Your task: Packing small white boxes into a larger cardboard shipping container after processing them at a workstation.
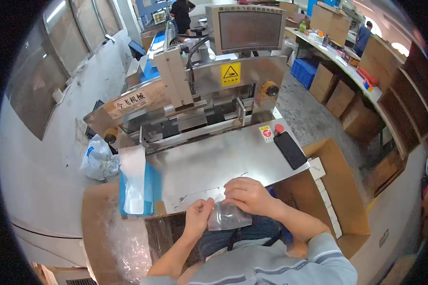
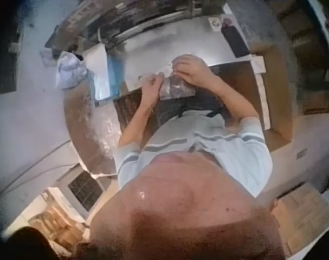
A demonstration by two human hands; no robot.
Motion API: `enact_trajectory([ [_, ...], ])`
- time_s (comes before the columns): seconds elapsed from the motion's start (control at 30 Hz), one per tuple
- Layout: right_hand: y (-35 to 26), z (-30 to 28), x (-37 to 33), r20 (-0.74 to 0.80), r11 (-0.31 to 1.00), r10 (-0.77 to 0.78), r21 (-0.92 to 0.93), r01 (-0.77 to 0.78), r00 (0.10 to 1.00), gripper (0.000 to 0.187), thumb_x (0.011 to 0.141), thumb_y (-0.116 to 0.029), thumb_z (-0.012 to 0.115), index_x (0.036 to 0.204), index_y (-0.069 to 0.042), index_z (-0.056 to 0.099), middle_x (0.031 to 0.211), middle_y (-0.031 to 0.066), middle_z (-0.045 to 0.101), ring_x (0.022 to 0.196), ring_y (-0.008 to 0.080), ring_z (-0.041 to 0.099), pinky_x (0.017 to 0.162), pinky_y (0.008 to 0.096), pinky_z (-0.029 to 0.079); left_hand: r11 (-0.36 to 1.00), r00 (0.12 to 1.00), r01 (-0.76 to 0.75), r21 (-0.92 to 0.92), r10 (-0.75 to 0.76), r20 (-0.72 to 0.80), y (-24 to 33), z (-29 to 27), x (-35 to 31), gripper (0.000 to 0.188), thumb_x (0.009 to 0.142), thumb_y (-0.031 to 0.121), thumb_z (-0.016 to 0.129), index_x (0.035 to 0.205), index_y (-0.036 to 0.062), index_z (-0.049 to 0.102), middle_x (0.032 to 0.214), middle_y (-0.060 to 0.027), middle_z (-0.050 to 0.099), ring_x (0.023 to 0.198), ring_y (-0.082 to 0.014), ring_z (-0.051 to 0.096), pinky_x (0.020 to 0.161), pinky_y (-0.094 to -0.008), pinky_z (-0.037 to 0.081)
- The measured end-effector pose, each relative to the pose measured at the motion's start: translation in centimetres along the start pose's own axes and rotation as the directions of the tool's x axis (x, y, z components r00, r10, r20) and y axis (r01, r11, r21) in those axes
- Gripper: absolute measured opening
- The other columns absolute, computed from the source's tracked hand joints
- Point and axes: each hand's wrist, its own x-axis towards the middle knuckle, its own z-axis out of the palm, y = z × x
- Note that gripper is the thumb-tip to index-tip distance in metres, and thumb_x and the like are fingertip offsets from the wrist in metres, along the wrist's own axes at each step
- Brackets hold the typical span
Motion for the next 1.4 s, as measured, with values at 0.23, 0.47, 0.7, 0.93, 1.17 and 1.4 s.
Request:
enact_trajectory([
  [0.23, 1.6, 0.7, -1.9, 0.361, 0.995, 0.034, -0.096, 0.001, 0.932, 0.015, 0.082, -0.019, 0.071, 0.082, -0.005, 0.067, 0.074, 0.0118, 0.067, 0.081, 0.0321, 0.066, 0.077, 0.0441, 0.052, 0.418, 0.702, -0.678, 0.605, 0.612, 0.364, 6.1, 2.4, -0.9, 0.035, 0.088, 0.008, 0.07, 0.123, 0.0064, 0.067, 0.107, -0.0168, 0.072, 0.072, -0.0242, 0.068, 0.067, -0.0318, 0.054],
  [0.47, 1.8, 0.0, -2.1, 0.466, 0.971, 0.203, -0.21, -0.116, 0.861, 0.019, 0.085, -0.023, 0.071, 0.085, -0.005, 0.065, 0.072, 0.0143, 0.065, 0.074, 0.0344, 0.066, 0.07, 0.0457, 0.052, 0.295, 0.755, -0.653, 0.698, 0.187, 0.628, 4.7, -0.2, 2.1, 0.032, 0.088, 0.017, 0.071, 0.118, 0.0078, 0.067, 0.102, -0.0146, 0.072, 0.077, -0.0356, 0.068, 0.07, -0.0413, 0.054],
  [0.7, 2.5, 0.0, -2.3, 0.542, 0.961, 0.256, -0.23, -0.151, 0.8, 0.023, 0.089, -0.027, 0.068, 0.091, -0.004, 0.067, 0.07, 0.0172, 0.066, 0.072, 0.0372, 0.069, 0.068, 0.0486, 0.053, 0.455, 0.811, -0.585, 0.671, 0.304, 0.5, 5.9, 2.7, 1.3, 0.024, 0.087, 0.015, 0.071, 0.109, 0.0043, 0.07, 0.1, -0.0174, 0.072, 0.078, -0.0345, 0.069, 0.072, -0.0403, 0.055],
  [0.93, 2.9, -0.7, -2.0, 0.581, 0.946, 0.322, -0.218, -0.238, 0.747, 0.024, 0.09, -0.028, 0.067, 0.089, -0.004, 0.064, 0.074, 0.0166, 0.066, 0.075, 0.0377, 0.066, 0.07, 0.0477, 0.052, 0.443, 0.792, -0.603, 0.663, 0.237, 0.562, 3.5, 1.2, 3.2, 0.012, 0.089, 0.012, 0.067, 0.099, 0.0052, 0.072, 0.098, -0.0131, 0.073, 0.078, -0.0333, 0.07, 0.071, -0.0385, 0.056],
  [1.17, 4.3, -3.3, -1.8, 0.609, 0.906, 0.274, 0.097, -0.413, 0.744, 0.021, 0.092, -0.026, 0.067, 0.095, -0.005, 0.067, 0.084, 0.0161, 0.068, 0.081, 0.0369, 0.066, 0.071, 0.0436, 0.051, 0.879, 0.885, -0.326, 0.348, 0.154, 0.438, 6.7, 0.9, 2.2, 0.013, 0.094, 0.009, 0.067, 0.101, -0.0013, 0.069, 0.099, -0.0053, 0.075, 0.069, -0.0091, 0.064, 0.062, -0.0266, 0.053],
  [1.4, 3.9, -4.9, -1.9, 0.693, 0.776, 0.275, 0.25, -0.579, 0.667, 0.019, 0.091, -0.022, 0.07, 0.092, -0.004, 0.072, 0.085, 0.0135, 0.07, 0.085, 0.0312, 0.067, 0.077, 0.0403, 0.052, 0.464, 0.799, -0.588, 0.662, 0.208, 0.564, 7.4, -0.7, 1.8, 0.014, 0.096, 0.015, 0.062, 0.098, 0.0017, 0.065, 0.084, -0.0207, 0.069, 0.071, -0.0359, 0.068, 0.064, -0.0408, 0.053],
])
